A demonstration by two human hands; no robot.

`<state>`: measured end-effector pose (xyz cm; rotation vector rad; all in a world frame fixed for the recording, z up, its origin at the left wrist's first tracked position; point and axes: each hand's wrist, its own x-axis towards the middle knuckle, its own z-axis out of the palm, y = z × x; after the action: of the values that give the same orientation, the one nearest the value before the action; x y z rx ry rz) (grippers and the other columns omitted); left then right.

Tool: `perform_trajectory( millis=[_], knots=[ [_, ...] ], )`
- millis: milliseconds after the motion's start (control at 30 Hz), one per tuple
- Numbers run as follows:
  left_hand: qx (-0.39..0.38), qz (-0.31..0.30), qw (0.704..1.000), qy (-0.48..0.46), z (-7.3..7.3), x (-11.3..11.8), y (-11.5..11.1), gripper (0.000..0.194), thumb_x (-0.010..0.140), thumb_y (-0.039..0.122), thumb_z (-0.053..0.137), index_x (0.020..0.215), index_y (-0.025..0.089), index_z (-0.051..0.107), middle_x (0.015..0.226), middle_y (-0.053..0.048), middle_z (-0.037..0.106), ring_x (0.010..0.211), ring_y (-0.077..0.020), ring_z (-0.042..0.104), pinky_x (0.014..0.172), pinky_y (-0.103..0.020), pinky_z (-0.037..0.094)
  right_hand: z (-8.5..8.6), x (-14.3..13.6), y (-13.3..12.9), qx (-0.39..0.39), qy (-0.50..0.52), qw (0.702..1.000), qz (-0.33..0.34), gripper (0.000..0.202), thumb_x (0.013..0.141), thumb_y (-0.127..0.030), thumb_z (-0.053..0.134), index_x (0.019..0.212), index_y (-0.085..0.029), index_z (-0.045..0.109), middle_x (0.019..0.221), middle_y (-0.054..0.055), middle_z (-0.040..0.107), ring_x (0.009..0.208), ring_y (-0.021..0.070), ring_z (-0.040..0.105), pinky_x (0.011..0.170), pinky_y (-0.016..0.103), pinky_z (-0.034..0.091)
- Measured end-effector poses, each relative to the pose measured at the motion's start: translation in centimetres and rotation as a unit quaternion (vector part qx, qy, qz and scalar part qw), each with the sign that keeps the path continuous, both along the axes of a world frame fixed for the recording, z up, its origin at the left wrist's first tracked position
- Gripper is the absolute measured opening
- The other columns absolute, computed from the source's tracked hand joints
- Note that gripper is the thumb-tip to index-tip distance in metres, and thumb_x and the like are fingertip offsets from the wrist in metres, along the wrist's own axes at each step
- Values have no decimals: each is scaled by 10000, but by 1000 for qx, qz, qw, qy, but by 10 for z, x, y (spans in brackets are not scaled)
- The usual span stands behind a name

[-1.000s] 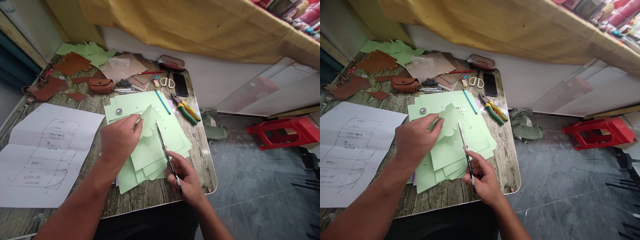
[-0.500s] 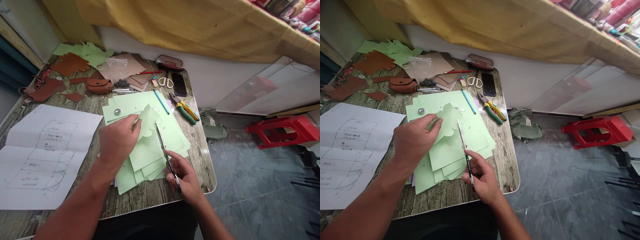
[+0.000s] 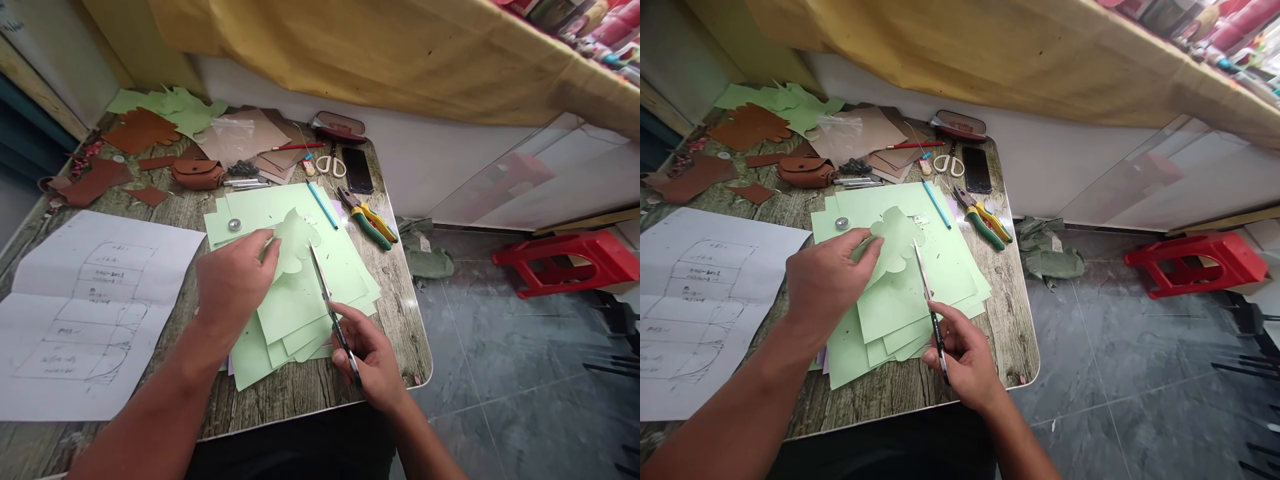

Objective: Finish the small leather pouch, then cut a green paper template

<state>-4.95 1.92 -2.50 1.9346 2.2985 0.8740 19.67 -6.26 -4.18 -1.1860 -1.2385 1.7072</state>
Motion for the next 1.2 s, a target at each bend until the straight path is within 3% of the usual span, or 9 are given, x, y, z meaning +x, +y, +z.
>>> perform_trajectory(
  millis=[233, 767, 1200],
  knots=[
    [6, 8, 1000, -15, -1, -1, 1, 275, 1015, 395, 602, 1017, 255, 839, 728, -62, 774, 627, -217, 628, 574, -352, 311, 1, 0, -1, -11, 10, 1000, -11, 677, 917, -554, 843, 1494, -263, 641, 794, -42, 466, 517, 102, 410, 416, 224, 367],
    [-17, 19, 999, -47, 2, 0, 1, 299, 1004, 399, 606, 1033, 230, 852, 656, -57, 713, 597, -220, 587, 605, -360, 347, -4, 1, -2, 20, -9, 1000, 14, 664, 938, -531, 841, 1513, -259, 648, 791, -45, 429, 585, 121, 395, 484, 243, 321],
    [4, 16, 999, -35, -3, 1, 1, 300, 993, 377, 646, 1065, 191, 870, 663, -62, 726, 616, -218, 612, 596, -343, 367, -4, 1, -2, 29, 13, 999, 15, 582, 975, -432, 825, 1521, -321, 655, 796, -50, 413, 577, 104, 379, 477, 222, 307]
  ],
)
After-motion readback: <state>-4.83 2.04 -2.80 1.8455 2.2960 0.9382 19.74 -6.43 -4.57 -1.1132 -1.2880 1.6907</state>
